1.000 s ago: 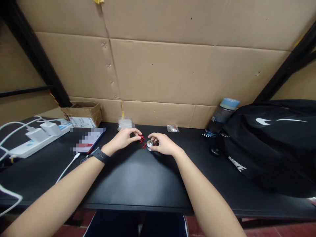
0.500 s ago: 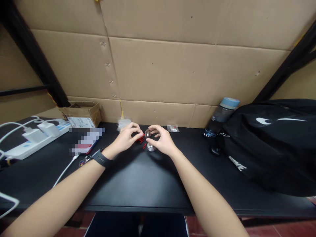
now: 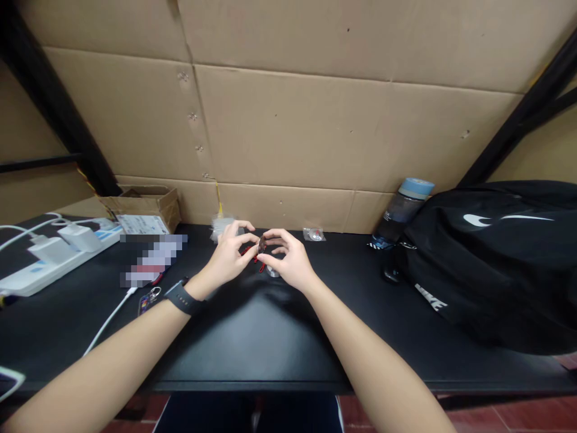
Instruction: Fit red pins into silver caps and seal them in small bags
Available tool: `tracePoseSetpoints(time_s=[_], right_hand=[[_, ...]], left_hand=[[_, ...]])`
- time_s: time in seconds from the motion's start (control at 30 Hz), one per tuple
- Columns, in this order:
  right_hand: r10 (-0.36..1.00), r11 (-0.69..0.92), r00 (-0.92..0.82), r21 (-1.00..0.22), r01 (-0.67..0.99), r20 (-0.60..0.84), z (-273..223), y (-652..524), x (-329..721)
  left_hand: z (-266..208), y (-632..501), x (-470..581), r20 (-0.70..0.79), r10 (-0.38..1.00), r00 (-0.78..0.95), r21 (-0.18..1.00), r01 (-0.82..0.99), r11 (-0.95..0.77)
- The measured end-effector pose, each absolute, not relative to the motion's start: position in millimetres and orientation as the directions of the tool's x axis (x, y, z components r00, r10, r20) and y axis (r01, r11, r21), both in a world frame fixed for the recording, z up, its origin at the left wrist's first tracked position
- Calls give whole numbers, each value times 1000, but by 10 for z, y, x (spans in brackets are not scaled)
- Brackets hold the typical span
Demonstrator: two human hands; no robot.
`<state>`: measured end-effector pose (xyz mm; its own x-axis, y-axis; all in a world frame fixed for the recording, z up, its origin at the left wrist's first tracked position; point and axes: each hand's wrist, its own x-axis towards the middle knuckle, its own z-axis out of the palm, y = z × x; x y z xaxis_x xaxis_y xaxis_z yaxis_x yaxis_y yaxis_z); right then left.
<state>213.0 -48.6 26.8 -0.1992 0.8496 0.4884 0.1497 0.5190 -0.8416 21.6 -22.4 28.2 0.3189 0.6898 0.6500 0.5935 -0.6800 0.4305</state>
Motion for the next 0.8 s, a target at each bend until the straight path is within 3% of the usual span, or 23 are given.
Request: tracePoseSetpoints(time_s=[0.2,0.47,0.63,0.8], right_hand=[[879,447,-194,-895,13,436,228,-444,2135],[912,385,-208,-913,134,354,222,-382,2183],[863,495,-235,-839,227,446,166,-333,2229],[800,594,-273,-644,482,534,221,-392,2237]], left_hand=[[312,-288,234,717,627,304,327,648,-688],[339,-348,269,740,621,258,314,684,-658],[349,-363,275,737,618,274,325,659,-679],[360,-374,301,702,683,200,466,596,-654]])
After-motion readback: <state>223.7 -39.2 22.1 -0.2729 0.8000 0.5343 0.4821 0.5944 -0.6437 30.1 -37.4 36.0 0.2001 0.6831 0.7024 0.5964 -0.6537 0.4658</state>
